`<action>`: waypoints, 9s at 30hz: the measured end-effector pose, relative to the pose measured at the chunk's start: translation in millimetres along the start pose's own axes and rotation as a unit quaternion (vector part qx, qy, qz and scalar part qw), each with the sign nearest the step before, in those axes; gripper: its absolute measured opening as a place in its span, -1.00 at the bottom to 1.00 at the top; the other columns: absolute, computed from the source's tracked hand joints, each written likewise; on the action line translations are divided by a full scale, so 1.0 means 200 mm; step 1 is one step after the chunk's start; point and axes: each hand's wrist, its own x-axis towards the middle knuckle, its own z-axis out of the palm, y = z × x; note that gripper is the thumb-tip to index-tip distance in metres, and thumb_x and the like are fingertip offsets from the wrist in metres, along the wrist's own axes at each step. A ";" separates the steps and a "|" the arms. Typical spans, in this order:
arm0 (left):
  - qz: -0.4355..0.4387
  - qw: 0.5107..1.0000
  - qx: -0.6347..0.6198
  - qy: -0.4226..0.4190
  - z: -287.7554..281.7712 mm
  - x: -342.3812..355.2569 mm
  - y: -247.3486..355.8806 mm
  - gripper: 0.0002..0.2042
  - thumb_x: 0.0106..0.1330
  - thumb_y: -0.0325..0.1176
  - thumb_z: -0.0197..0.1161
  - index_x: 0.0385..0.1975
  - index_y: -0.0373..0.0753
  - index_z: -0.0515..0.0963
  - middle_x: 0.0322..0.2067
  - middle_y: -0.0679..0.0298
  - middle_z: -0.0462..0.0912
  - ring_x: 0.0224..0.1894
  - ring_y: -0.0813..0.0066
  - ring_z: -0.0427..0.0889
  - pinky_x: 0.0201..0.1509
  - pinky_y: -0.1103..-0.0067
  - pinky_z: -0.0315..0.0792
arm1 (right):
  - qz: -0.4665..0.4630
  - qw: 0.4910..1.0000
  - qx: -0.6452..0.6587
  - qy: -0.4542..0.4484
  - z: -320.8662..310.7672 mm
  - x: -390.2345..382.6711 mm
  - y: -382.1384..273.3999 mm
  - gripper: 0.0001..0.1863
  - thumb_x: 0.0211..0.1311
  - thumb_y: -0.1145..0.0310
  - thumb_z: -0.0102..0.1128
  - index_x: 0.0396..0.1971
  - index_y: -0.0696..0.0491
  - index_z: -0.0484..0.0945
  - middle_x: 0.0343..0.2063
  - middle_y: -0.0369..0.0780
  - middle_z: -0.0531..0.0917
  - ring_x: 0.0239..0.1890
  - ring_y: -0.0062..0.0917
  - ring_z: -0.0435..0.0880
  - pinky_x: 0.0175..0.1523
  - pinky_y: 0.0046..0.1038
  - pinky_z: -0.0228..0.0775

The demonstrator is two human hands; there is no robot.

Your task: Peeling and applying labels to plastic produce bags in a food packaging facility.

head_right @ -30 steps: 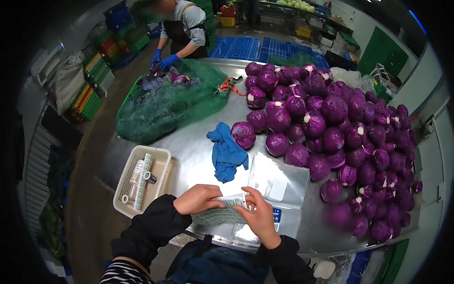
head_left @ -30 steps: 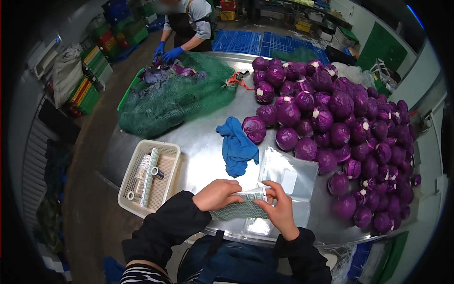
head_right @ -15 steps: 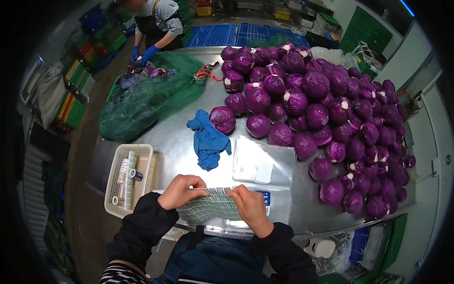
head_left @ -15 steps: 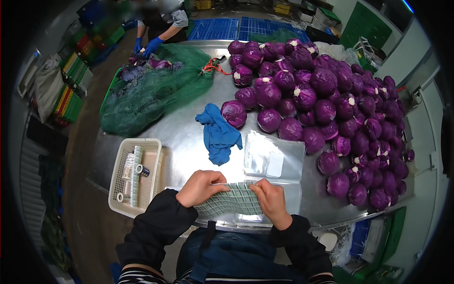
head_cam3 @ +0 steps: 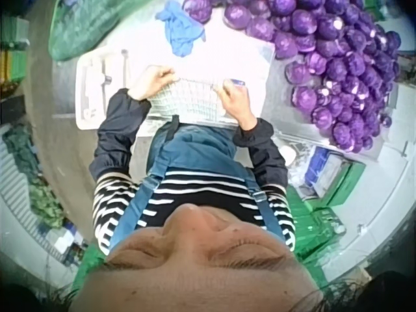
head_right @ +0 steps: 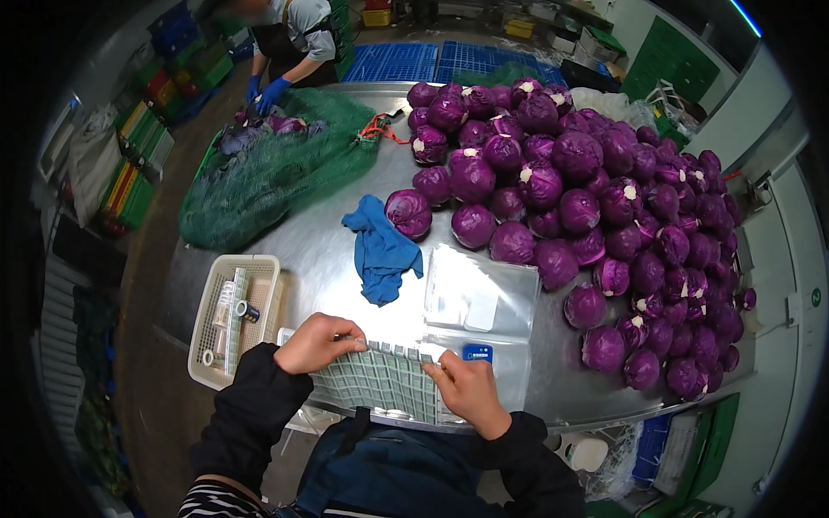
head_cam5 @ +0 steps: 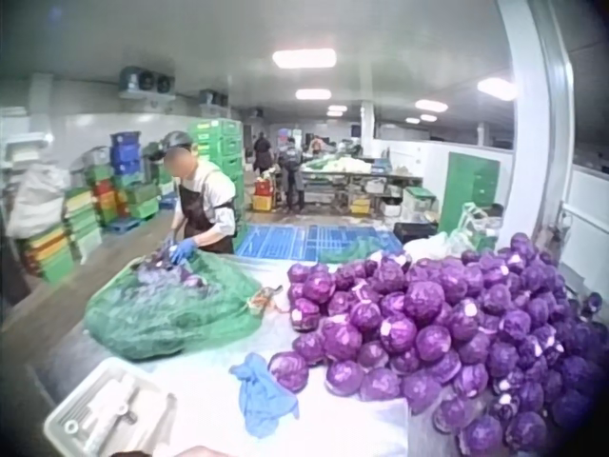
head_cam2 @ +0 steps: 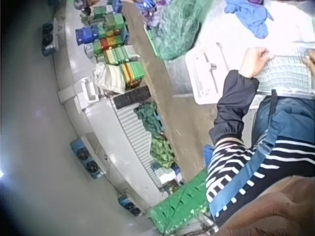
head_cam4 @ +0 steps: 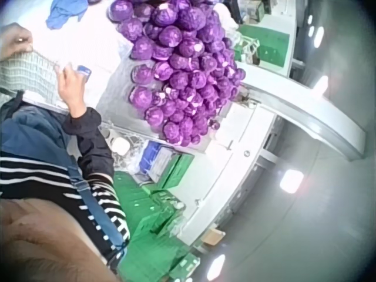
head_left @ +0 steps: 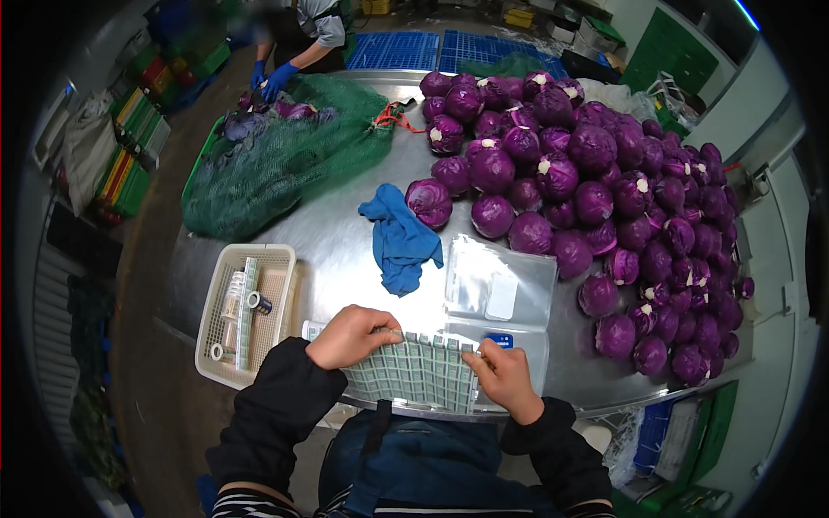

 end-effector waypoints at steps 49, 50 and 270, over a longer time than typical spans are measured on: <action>0.228 0.967 0.049 -0.101 1.11 0.38 -0.52 -0.80 0.09 -0.22 0.47 -0.38 -0.08 0.60 -0.35 0.31 0.57 -0.17 0.16 0.54 -0.06 0.34 0.37 | 0.334 0.924 -0.183 0.006 -0.02 -0.10 0.73 -0.59 0.09 0.00 0.39 -0.43 0.10 0.64 -0.46 -0.05 0.71 -0.39 -0.14 0.71 -0.25 -0.18 0.50; 0.207 0.971 -0.006 -0.117 1.11 0.40 -0.53 -0.84 0.15 -0.25 0.44 -0.39 -0.11 0.60 -0.39 0.33 0.59 -0.24 0.25 0.56 -0.12 0.39 0.38 | 0.327 0.941 -0.087 0.023 -0.06 -0.10 0.74 -0.65 0.14 0.07 0.40 -0.39 0.09 0.65 -0.50 -0.16 0.72 -0.53 -0.36 0.68 -0.39 -0.33 0.45; -0.020 0.954 -0.223 0.197 -0.04 0.01 -0.10 -0.84 0.27 -0.41 0.36 -0.38 -0.39 0.58 -0.53 0.40 0.57 -0.47 0.73 0.45 -0.40 0.61 0.34 | 0.051 0.995 -0.027 -0.080 -0.03 0.03 -0.13 -0.62 0.30 0.15 0.28 -0.57 0.14 0.53 -0.68 -0.02 0.53 -0.61 -0.06 0.53 -0.49 -0.18 0.29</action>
